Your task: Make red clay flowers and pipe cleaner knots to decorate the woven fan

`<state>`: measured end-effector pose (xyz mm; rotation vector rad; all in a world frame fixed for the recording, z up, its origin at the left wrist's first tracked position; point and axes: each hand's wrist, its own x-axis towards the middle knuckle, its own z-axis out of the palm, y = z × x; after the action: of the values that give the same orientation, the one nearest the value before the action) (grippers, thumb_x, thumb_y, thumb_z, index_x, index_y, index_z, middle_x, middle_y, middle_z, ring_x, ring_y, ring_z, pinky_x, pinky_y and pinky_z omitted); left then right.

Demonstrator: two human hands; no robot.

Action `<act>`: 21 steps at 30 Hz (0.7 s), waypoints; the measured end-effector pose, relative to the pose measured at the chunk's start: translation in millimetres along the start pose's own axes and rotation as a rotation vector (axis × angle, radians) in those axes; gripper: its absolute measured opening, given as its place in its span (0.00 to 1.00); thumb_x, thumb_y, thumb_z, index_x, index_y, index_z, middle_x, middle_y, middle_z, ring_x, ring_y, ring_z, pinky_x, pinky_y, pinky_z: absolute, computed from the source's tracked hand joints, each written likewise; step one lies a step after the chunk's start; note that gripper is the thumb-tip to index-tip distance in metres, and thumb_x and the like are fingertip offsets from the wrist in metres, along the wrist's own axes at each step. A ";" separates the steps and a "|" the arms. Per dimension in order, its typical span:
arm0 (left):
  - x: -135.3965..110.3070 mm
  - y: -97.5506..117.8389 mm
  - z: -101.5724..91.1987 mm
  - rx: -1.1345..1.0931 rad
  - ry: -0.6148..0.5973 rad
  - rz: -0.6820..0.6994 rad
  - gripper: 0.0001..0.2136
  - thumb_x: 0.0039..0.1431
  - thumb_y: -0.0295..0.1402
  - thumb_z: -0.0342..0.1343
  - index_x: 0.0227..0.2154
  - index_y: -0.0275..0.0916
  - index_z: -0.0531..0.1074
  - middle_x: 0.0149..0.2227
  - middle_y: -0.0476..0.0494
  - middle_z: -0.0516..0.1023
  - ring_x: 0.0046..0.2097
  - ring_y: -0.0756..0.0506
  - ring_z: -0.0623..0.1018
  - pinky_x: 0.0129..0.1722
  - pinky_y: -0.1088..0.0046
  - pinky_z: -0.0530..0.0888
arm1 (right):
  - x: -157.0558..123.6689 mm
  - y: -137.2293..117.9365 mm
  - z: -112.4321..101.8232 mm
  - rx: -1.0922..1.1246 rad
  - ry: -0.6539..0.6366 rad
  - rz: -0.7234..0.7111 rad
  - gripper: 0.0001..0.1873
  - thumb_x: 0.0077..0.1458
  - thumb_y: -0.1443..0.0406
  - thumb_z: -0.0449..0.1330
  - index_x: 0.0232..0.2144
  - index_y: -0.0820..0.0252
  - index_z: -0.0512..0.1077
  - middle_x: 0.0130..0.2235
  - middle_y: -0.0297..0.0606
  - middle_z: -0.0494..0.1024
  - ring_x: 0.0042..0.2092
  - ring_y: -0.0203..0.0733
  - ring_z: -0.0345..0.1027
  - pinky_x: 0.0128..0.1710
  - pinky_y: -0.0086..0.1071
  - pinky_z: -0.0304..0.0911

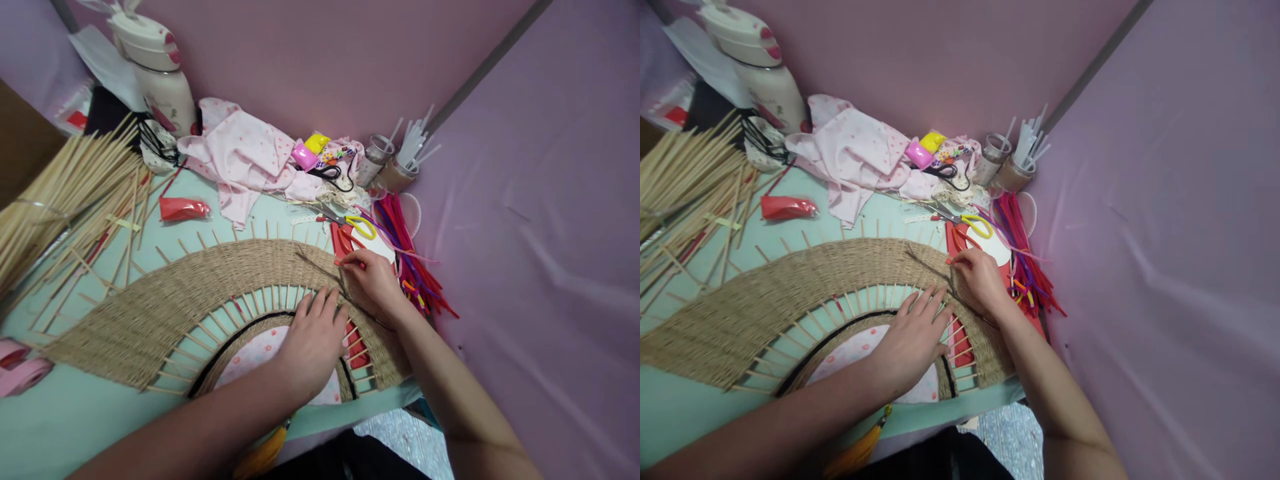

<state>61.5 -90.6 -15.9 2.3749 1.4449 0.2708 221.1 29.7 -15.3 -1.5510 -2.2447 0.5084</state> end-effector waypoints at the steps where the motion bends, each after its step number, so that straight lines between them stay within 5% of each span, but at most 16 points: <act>1: 0.0 -0.2 0.6 0.001 -0.003 -0.001 0.29 0.57 0.44 0.59 0.59 0.36 0.65 0.66 0.32 0.59 0.67 0.33 0.59 0.62 0.49 0.60 | 0.1 0.5 0.4 0.001 0.001 -0.004 0.06 0.52 0.70 0.61 0.30 0.57 0.77 0.34 0.36 0.82 0.38 0.42 0.74 0.42 0.34 0.64; 21: 0.0 -0.9 0.7 0.008 0.001 0.001 0.29 0.58 0.45 0.58 0.59 0.37 0.65 0.66 0.33 0.60 0.66 0.34 0.60 0.62 0.49 0.60 | 0.7 8.7 8.9 -0.025 0.006 -0.074 0.05 0.54 0.70 0.61 0.31 0.58 0.78 0.34 0.39 0.80 0.39 0.43 0.72 0.42 0.35 0.65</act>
<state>61.0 -90.4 -16.9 2.3816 1.4477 0.2667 223.5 32.5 -27.2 -1.4727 -2.3028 0.4555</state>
